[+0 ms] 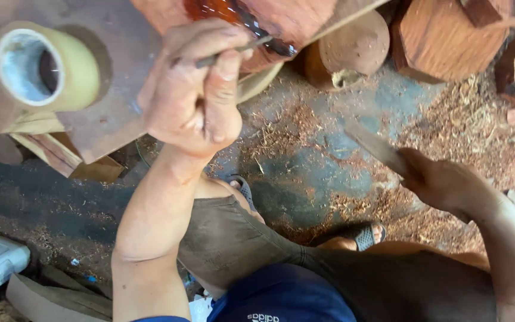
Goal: Applying a resin or wood filler into a crack in a wooden board using a small metal rod.
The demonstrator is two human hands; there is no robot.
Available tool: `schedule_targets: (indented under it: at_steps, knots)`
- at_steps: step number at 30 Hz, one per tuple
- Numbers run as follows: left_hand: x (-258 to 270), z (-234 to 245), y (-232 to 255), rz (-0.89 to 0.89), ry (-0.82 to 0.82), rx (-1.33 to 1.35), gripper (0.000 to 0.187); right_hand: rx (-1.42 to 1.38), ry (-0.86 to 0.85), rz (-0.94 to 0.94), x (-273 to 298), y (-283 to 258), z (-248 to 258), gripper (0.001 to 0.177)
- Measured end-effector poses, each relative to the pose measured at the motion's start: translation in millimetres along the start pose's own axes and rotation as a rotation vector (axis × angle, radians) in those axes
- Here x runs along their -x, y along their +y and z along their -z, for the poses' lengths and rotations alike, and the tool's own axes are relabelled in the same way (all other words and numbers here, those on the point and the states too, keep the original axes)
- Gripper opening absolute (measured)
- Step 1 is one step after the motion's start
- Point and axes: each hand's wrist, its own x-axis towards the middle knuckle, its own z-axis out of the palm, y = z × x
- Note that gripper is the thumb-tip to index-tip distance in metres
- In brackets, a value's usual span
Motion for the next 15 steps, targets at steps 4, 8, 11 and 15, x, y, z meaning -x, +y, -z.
schedule_targets:
  at_steps: [4, 8, 11, 15]
  knots:
    - [-4.6, 21.2, 6.7, 0.065, 0.114, -0.067, 0.012, 0.01, -0.024, 0.082, -69.0, 41.3, -54.5, 0.07]
    - [-10.3, 29.2, 4.9, 0.088, 0.155, -0.066, 0.009, -0.022, -0.148, 0.034, -72.0, 20.4, -46.1, 0.072]
    - [-11.9, 28.5, -5.7, 0.171, 0.236, 0.071, 0.014, -0.088, -0.204, -0.033, -58.1, -5.5, -23.5, 0.073]
    - [-12.8, 31.8, -27.5, 0.203, 0.278, 0.04, 0.009, -0.069, -0.178, 0.015, -39.7, -8.4, 5.4, 0.068]
